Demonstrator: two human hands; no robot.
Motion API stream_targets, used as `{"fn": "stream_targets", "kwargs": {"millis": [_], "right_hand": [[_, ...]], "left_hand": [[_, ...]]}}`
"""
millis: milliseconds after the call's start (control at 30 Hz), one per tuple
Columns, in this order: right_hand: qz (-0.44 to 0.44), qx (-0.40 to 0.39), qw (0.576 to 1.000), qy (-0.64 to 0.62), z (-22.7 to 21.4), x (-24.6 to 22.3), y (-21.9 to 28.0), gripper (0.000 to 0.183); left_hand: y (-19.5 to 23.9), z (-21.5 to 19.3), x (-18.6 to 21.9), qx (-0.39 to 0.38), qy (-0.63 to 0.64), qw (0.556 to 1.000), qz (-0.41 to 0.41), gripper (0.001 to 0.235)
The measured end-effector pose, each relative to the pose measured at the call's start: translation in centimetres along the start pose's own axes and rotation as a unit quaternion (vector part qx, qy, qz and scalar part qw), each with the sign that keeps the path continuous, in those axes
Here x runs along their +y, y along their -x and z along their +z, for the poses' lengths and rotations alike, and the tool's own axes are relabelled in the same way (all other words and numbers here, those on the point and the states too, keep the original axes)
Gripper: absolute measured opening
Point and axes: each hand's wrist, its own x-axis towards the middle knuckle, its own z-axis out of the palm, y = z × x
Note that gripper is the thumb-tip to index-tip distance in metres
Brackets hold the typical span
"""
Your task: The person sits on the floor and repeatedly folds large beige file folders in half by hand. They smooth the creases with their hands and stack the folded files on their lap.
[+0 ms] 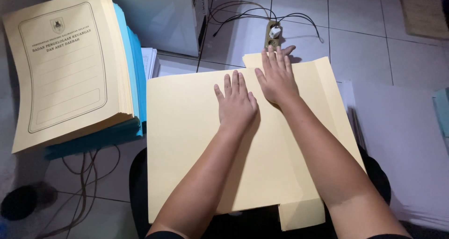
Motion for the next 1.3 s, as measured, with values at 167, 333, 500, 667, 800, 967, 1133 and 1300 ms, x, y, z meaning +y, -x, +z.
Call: {"fn": "stream_targets", "kwargs": {"millis": [167,333,500,667,800,967,1133,1300], "right_hand": [[0.093,0.012,0.996,0.008,0.5,7.4,4.0,0.076],[0.085,0.044,0.995,0.035,3.0,11.8,13.0,0.075],[0.033,0.067,0.994,0.074,5.4,12.9,24.8,0.07],[0.052,0.012,0.997,0.048,4.8,13.1,27.1,0.072],[0.069,-0.036,0.994,0.075,3.7,12.4,22.3,0.08],[0.081,-0.042,0.995,0.043,2.8,10.2,11.3,0.085],[0.009,-0.039,0.999,-0.007,1.7,1.1,4.4,0.08],[-0.101,-0.032,0.994,0.009,2.5,-1.3,1.1,0.07]], "left_hand": [[0.2,0.2,0.1,0.018,0.008,1.0,0.0,0.07],[0.5,0.3,0.1,0.036,0.016,0.999,0.0,0.069],[0.8,0.5,0.3,0.06,0.008,0.998,0.002,0.07],[1.0,0.4,0.5,0.045,-0.006,0.999,-0.009,0.071],[0.9,0.3,0.4,0.039,-0.007,0.999,-0.018,0.071],[0.6,0.6,0.1,0.031,-0.003,0.999,-0.018,0.071],[0.1,1.1,-0.4,0.034,0.019,0.999,-0.013,0.071],[-1.2,2.4,-1.3,0.047,0.035,0.998,-0.013,0.065]]}}
